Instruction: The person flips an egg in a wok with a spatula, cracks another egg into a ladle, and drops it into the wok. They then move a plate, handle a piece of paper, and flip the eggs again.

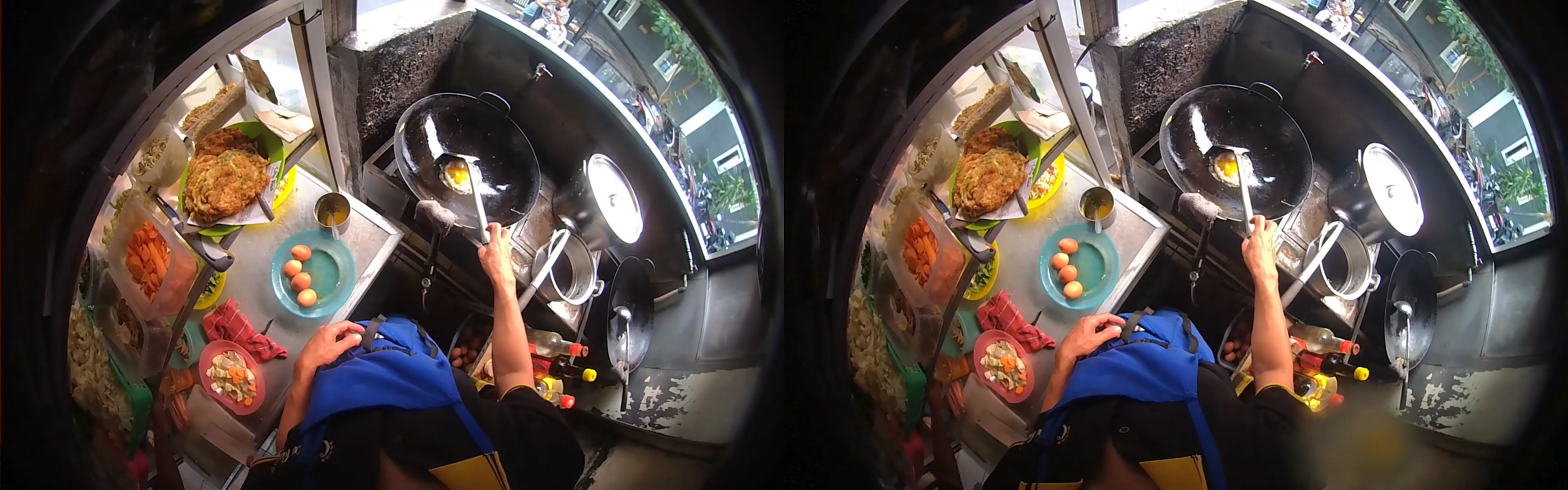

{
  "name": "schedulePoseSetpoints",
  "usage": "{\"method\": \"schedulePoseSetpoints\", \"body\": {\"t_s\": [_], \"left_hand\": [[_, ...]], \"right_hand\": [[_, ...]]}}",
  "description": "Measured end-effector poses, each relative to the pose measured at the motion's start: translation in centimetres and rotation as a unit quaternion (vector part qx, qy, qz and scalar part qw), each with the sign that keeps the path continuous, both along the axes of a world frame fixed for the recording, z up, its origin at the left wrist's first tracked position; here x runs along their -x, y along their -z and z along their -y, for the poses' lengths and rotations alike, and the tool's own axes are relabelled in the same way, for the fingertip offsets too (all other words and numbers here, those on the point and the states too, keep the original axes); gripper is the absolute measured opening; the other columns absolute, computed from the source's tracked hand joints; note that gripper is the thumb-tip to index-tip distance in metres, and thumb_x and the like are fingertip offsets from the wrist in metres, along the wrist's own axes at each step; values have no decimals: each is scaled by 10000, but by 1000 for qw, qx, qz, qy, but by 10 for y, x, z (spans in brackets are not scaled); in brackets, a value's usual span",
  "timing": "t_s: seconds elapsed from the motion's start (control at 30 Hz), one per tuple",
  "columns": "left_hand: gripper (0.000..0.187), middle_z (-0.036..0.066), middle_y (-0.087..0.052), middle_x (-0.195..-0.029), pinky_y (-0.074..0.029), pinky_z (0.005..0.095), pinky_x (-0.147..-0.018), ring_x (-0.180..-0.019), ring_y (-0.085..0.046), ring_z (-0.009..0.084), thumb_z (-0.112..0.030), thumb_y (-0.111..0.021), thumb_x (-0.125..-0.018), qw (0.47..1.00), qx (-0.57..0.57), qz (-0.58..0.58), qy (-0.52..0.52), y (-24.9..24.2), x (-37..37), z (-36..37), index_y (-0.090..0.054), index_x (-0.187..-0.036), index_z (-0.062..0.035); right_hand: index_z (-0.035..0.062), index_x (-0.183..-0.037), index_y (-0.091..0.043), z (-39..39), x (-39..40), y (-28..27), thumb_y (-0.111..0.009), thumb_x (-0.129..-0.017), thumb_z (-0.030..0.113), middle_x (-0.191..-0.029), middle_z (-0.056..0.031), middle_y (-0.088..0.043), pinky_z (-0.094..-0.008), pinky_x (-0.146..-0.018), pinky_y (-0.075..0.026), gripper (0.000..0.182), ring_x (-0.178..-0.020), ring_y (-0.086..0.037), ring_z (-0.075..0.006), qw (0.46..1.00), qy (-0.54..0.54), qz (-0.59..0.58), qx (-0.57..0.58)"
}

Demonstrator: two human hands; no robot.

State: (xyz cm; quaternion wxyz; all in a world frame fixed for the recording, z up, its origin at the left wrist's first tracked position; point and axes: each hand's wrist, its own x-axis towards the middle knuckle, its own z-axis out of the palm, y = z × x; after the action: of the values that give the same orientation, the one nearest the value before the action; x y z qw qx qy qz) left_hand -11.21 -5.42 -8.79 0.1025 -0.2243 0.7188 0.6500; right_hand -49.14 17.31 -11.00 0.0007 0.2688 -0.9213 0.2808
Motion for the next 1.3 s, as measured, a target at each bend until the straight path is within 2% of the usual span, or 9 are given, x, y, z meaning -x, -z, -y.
{"method": "schedulePoseSetpoints", "body": {"t_s": [0.17,0.23,0.3,0.37,0.43,0.5,0.57,0.83,1.3], "left_hand": [[315,82,-719,-929,-518,272,-803,-866,-670,115,-207,-652,-914,1000,-2,4,1,-2,2,-2,-683,-1156,-8],[316,68,-711,-911,-513,269,-787,-839,-652,110,-213,-665,-908,1000,-16,6,-8,0,2,-4,-686,-1156,-18],[316,51,-696,-888,-505,271,-768,-808,-622,106,-222,-672,-904,1000,4,3,2,4,1,-3,-690,-1155,-30],[317,43,-684,-877,-501,277,-757,-794,-599,110,-234,-676,-902,1000,7,0,-3,6,0,-3,-694,-1154,-43],[323,50,-685,-887,-502,280,-764,-806,-606,116,-240,-680,-898,1000,11,-3,-4,8,0,-2,-694,-1155,-44],[322,55,-686,-890,-502,279,-768,-811,-610,118,-236,-680,-896,1000,10,7,5,8,0,-3,-694,-1156,-47],[321,54,-686,-890,-502,279,-769,-813,-611,118,-231,-679,-896,1000,10,10,17,6,4,-3,-693,-1158,-46],[323,53,-689,-897,-506,275,-764,-810,-618,115,-207,-670,-895,998,2,13,69,-4,25,-1,-679,-1168,-36],[321,51,-686,-896,-499,273,-743,-799,-605,113,-218,-667,-905,995,23,19,100,-9,27,-2,-678,-1165,-30]], "right_hand": [[163,-1439,-359,19,23,-16,-598,-824,34,-1040,-277,-557,-521,-819,-521,672,-939,-628,-464,995,75,34,-59],[156,-1434,-406,15,45,0,-569,-857,88,-1013,-272,-629,-497,-894,-510,603,-980,-641,-458,995,81,2,-55],[132,-1409,-457,12,57,3,-554,-867,101,-1154,-266,-643,-461,-951,-489,552,-1083,-632,-425,990,44,11,136],[76,-1417,-450,11,40,-24,-532,-871,93,-1195,-242,-644,-423,-967,-470,552,-1100,-636,-384,982,79,58,160],[41,-1411,-450,3,36,-17,-539,-881,104,-1062,-166,-654,-382,-887,-493,542,-930,-642,-310,964,72,31,256],[58,-1416,-432,-6,8,-53,-582,-893,99,-821,15,-497,-223,-532,-387,546,-609,-437,-63,885,119,242,379],[71,-1418,-417,-18,-8,-67,-589,-893,61,-780,43,-470,-193,-455,-316,552,-550,-393,-21,845,116,280,442],[87,-1455,-356,-57,-50,-63,-601,-905,51,-774,25,-540,-186,-441,-328,602,-489,-409,-24,769,143,351,515],[66,-1444,-366,-60,-70,-54,-584,-875,34,-784,11,-546,-192,-432,-318,610,-478,-406,-29,753,177,375,511]]}}
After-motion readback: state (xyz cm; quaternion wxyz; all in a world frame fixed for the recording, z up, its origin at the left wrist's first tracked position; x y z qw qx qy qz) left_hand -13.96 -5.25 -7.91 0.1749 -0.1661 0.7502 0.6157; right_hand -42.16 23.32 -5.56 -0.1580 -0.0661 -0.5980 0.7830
